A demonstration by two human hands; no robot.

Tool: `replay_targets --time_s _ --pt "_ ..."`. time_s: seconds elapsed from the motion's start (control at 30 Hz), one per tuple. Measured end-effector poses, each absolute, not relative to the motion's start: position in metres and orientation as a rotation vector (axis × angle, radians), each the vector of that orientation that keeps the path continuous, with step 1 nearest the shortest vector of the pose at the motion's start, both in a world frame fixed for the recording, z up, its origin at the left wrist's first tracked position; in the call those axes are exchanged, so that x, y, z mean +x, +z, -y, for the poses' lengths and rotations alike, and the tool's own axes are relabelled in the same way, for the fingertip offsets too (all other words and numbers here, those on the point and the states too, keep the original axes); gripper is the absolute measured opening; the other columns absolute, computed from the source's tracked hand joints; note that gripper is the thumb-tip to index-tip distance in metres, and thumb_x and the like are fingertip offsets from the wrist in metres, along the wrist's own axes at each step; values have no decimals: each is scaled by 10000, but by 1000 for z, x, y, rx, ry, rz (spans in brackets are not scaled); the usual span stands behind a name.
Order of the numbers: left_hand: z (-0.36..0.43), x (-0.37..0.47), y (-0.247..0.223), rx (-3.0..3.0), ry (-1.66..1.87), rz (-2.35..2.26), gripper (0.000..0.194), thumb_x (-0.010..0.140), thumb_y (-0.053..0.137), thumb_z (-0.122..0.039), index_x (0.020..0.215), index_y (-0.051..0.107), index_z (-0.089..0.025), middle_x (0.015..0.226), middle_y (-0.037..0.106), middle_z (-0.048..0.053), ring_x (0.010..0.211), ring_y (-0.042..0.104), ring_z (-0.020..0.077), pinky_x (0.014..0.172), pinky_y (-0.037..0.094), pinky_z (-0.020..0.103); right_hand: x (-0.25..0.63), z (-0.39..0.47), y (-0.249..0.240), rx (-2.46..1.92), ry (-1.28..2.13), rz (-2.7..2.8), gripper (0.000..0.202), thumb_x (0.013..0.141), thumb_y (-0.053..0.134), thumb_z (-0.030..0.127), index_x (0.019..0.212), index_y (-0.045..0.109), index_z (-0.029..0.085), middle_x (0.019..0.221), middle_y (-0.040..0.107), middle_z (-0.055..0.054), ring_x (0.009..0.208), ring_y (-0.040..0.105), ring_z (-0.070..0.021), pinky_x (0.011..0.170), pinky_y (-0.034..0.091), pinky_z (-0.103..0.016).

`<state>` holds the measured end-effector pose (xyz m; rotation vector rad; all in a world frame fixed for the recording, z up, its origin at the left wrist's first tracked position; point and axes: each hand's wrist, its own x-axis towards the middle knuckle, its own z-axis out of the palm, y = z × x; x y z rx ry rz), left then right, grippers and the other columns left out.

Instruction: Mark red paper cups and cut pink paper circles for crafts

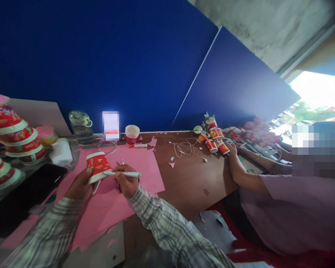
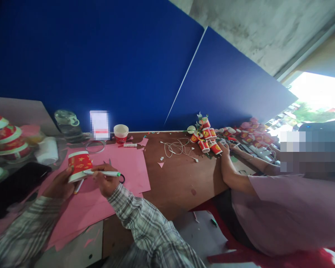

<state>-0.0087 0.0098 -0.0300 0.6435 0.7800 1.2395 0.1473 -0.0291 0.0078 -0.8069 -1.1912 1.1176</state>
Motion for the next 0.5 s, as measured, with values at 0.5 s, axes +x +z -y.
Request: replay_targets --time_s 0.5 --pt "-7 -2 -19 739 1313 -872 360 600 554 -422 804 584 -126 663 599 82 542 519 156 326 318 230 147 27 1 -824 1090 1227 257 783 506 355 897 600 145 633 537 -31 532 492 -111 509 406 -222"
